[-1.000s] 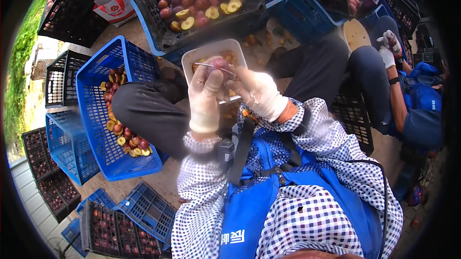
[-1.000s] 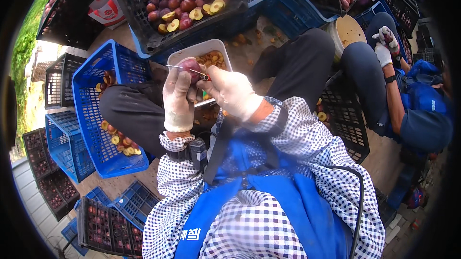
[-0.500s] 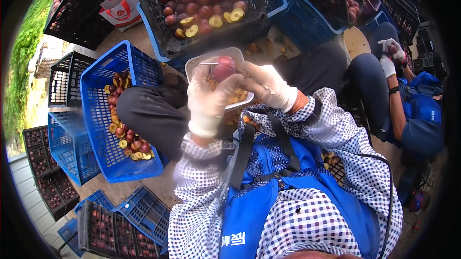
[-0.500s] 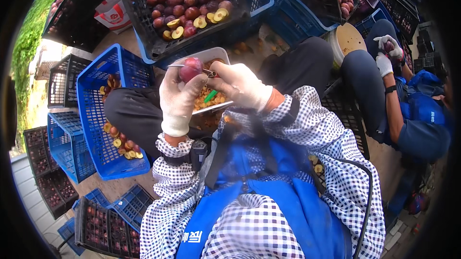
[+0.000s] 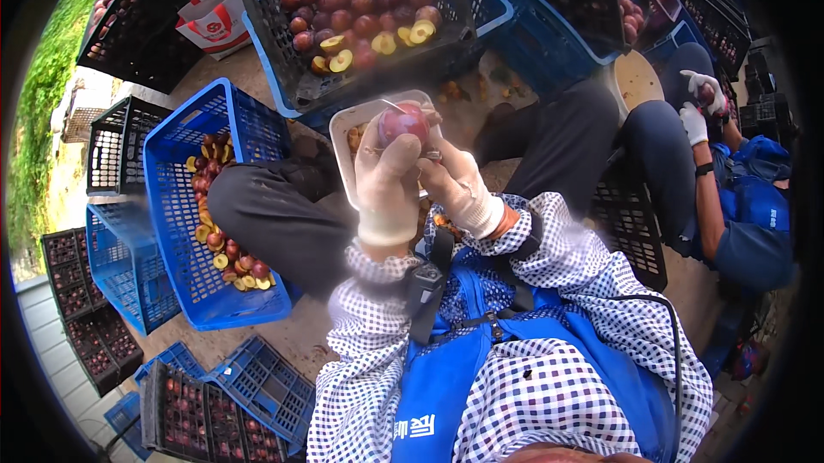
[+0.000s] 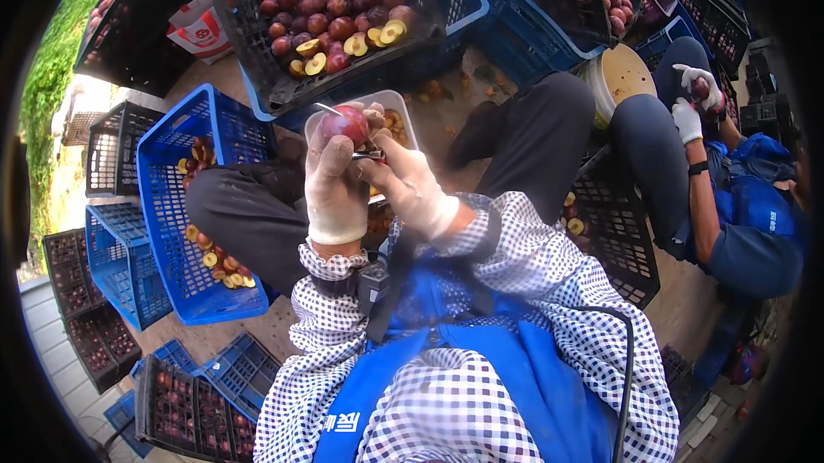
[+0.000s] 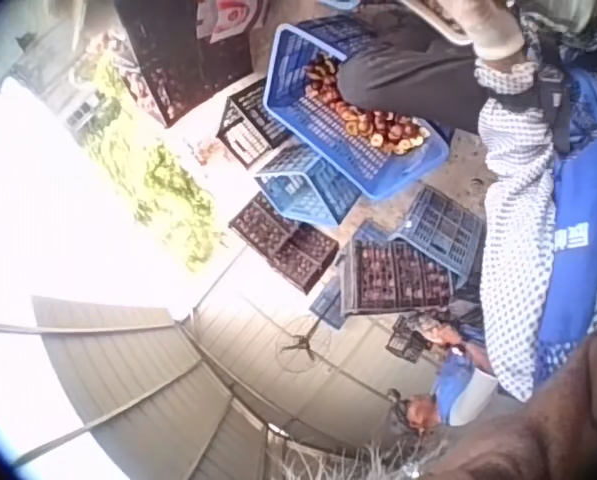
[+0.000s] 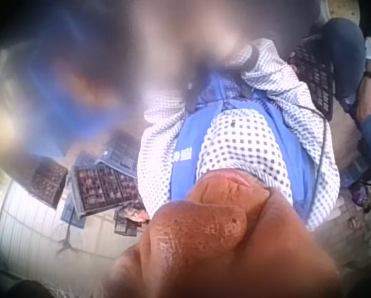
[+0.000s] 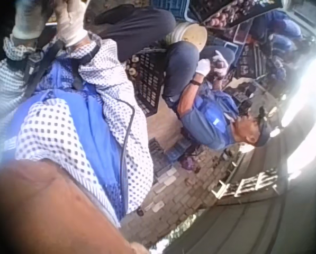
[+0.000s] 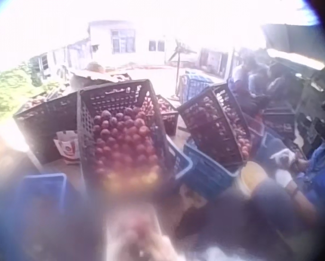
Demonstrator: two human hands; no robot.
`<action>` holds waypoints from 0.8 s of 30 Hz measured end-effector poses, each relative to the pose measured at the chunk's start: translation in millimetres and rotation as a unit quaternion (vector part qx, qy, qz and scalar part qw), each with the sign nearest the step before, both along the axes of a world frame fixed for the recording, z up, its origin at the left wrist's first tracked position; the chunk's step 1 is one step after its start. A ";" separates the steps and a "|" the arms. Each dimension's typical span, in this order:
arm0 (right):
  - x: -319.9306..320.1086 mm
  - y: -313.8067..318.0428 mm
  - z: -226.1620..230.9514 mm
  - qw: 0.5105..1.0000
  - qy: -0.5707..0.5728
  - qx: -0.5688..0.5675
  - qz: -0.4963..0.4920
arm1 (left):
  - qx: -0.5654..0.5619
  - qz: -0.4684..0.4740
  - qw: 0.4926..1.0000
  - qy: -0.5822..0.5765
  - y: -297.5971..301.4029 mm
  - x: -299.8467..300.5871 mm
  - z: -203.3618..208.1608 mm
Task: The recorder picks plums from a crate, cuts them in half with a utility knife, and places the cut fruit into a small plastic container.
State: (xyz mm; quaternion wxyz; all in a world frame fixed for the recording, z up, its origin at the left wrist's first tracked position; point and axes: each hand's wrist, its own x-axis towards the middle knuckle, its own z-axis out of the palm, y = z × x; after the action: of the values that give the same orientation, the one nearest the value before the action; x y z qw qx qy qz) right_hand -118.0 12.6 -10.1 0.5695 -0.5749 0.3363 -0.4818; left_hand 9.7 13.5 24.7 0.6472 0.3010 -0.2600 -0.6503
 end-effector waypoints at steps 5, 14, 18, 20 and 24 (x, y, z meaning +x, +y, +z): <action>-40.8 -39.0 12.5 0.975 0.181 -0.032 0.125 | -0.028 0.028 0.850 -0.525 -15.2 30.3 36.5; -73.3 -92.6 96.6 0.824 0.481 -0.122 0.272 | -0.073 -0.106 0.682 -0.720 -23.5 62.9 49.8; -120.9 -101.3 100.6 0.920 0.384 -0.002 0.077 | -0.044 -0.085 0.893 -0.439 -24.1 94.8 46.9; -106.8 -85.7 104.8 0.960 0.252 0.115 0.038 | -0.029 -0.108 0.937 -0.332 -24.0 69.5 47.9; -19.1 -76.9 84.9 0.989 0.027 0.144 -0.031 | -0.056 -0.059 0.983 -0.163 -21.7 27.4 41.1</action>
State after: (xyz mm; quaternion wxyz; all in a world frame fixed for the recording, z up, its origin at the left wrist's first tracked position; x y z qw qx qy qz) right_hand -137.1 -64.3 74.8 0.6220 -0.4888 0.4349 -0.4303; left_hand 37.2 -8.2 65.8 0.5727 0.3505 -0.4148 -0.6141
